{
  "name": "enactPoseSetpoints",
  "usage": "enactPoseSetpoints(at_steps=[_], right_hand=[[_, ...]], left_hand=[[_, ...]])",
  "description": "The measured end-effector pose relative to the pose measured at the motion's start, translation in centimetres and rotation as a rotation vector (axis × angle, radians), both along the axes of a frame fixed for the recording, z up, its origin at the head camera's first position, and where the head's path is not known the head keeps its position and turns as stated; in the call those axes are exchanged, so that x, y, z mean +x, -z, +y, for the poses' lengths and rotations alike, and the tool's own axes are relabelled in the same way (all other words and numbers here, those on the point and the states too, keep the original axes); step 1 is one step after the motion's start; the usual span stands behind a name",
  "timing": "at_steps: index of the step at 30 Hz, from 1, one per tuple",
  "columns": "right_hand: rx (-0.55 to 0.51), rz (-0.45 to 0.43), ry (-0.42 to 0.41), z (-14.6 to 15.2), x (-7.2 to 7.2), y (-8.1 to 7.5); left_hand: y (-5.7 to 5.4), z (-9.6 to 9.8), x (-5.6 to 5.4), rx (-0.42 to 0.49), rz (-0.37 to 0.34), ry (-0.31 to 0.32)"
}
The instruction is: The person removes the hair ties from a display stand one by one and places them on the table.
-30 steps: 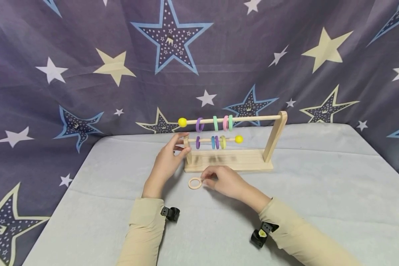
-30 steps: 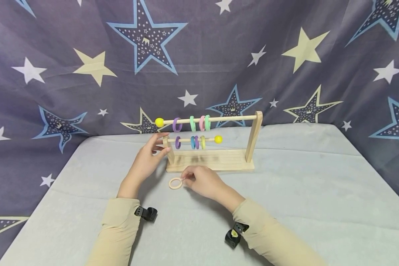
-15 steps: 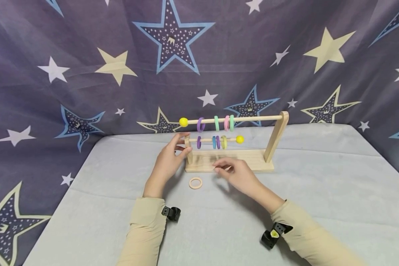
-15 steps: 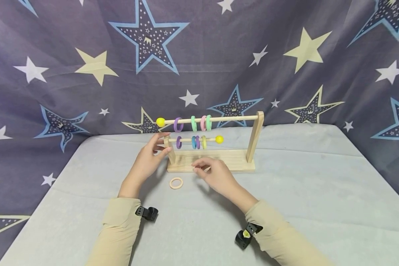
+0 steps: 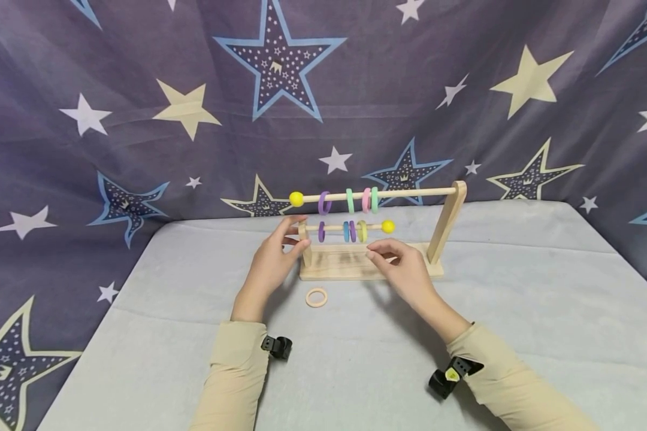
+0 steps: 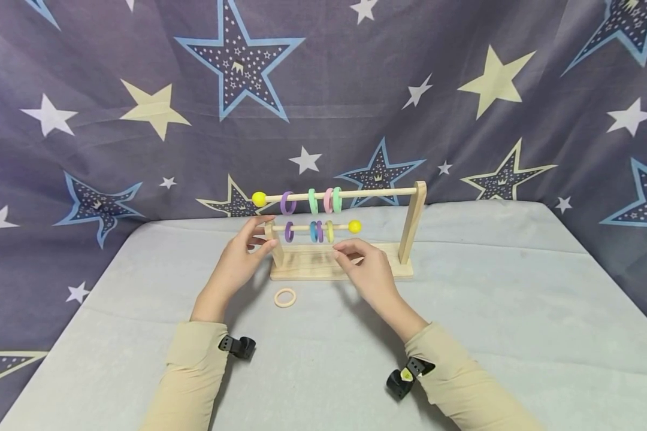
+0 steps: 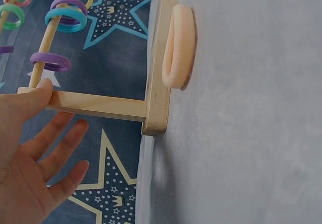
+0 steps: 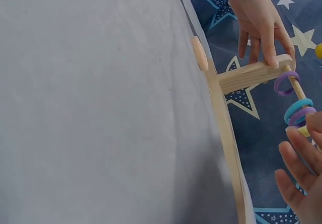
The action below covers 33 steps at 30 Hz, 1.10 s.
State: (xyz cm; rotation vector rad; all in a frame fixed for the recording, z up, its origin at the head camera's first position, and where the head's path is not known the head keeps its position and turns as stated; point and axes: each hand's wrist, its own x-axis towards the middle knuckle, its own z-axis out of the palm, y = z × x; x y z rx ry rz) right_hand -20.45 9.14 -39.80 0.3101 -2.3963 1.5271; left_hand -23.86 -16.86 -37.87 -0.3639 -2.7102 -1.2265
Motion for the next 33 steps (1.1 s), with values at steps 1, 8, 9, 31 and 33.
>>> enactPoseSetpoints(at_steps=[1,8,9,31,33], right_hand=[[-0.014,0.006,0.01,0.0,0.0,-0.1],[-0.063,0.039,0.065,0.0,-0.5,-0.2],[-0.06,0.044,0.073,-0.1,-0.5,-0.3],[-0.004,-0.015,0.105,-2.1,-1.1,-0.4],[-0.001,-0.012,0.114,-2.1,-1.1,-0.3]], left_hand=[[0.0,0.0,0.0,0.0,0.002,0.001],[0.0,0.0,0.0,0.005,0.009,-0.001],[0.0,0.0,0.0,0.006,0.008,0.0],[-0.1,-0.2,0.0,0.007,0.01,0.008],[-0.1,-0.1,0.0,0.004,0.005,0.011]])
